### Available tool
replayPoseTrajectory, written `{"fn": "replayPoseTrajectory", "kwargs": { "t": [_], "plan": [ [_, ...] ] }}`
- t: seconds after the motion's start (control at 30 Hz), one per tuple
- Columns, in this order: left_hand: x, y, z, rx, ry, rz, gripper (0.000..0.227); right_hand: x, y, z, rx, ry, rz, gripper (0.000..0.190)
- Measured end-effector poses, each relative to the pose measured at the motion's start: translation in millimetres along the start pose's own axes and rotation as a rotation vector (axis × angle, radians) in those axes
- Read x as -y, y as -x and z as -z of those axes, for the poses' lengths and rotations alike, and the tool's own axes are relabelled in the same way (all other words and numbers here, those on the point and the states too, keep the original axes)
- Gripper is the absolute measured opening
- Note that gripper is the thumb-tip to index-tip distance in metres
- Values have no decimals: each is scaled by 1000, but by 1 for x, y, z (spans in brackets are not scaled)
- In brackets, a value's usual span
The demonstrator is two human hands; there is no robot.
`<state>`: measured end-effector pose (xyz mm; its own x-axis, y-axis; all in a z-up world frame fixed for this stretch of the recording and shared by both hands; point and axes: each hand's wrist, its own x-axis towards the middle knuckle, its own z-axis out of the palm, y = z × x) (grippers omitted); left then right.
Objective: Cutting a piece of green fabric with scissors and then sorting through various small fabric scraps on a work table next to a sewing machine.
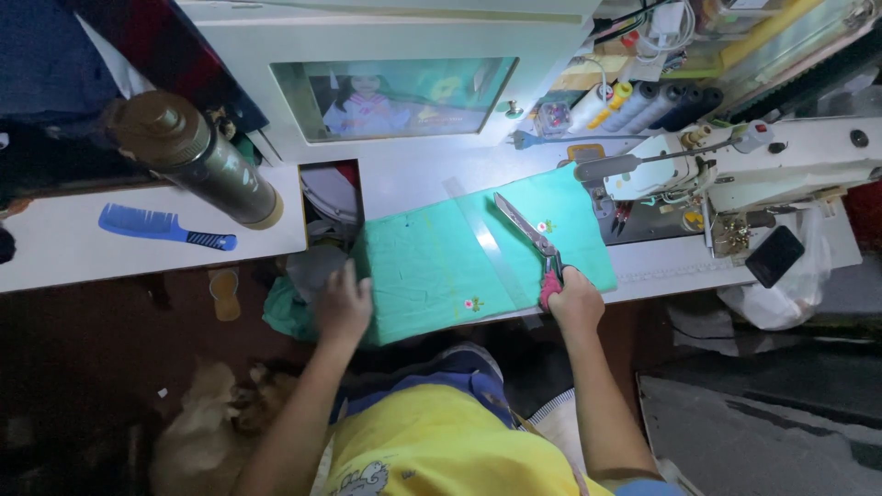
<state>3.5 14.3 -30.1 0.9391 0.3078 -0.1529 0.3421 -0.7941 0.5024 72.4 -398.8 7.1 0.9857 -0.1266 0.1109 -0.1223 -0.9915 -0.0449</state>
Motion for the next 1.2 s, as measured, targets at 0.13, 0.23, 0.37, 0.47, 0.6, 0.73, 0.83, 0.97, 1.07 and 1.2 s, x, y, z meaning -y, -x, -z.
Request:
{"fn": "replayPoseTrajectory", "kwargs": {
  "t": [0.13, 0.23, 0.37, 0.47, 0.6, 0.73, 0.83, 0.97, 1.07, 1.2],
  "plan": [
    [-46, 2, -22, -257, -176, -431, 66, 0, 2, 5, 28, -2, 15, 17],
    [-51, -10, -44, -276, -225, -512, 77, 4, 9, 18, 84, -27, -38, 19],
    [-50, -17, -48, -218, -203, -507, 84, 23, 47, 58, 295, -217, -233, 39],
    [-49, -15, -45, -192, -215, -509, 84, 14, 89, 40, 420, -445, -350, 47],
    [-45, -18, -56, -179, -341, -484, 89, 9, 144, 37, 540, -834, -367, 54],
    [-48, -5, -60, -71, -325, -457, 83, 17, 190, 66, 664, -1055, -388, 51],
    [-50, 13, -68, -111, -379, -494, 84, 15, 211, 79, 800, -1030, -454, 35],
    [-51, 40, -63, -112, -302, -613, 79, 20, 222, 95, 845, -909, -597, 42],
    [-52, 52, -49, -169, -248, -761, 74, 27, 221, 105, 878, -912, -639, 37],
    [-51, 60, -47, -326, -56, -965, 27, 32, 222, 112, 939, -911, -720, 31]
  ]
}}
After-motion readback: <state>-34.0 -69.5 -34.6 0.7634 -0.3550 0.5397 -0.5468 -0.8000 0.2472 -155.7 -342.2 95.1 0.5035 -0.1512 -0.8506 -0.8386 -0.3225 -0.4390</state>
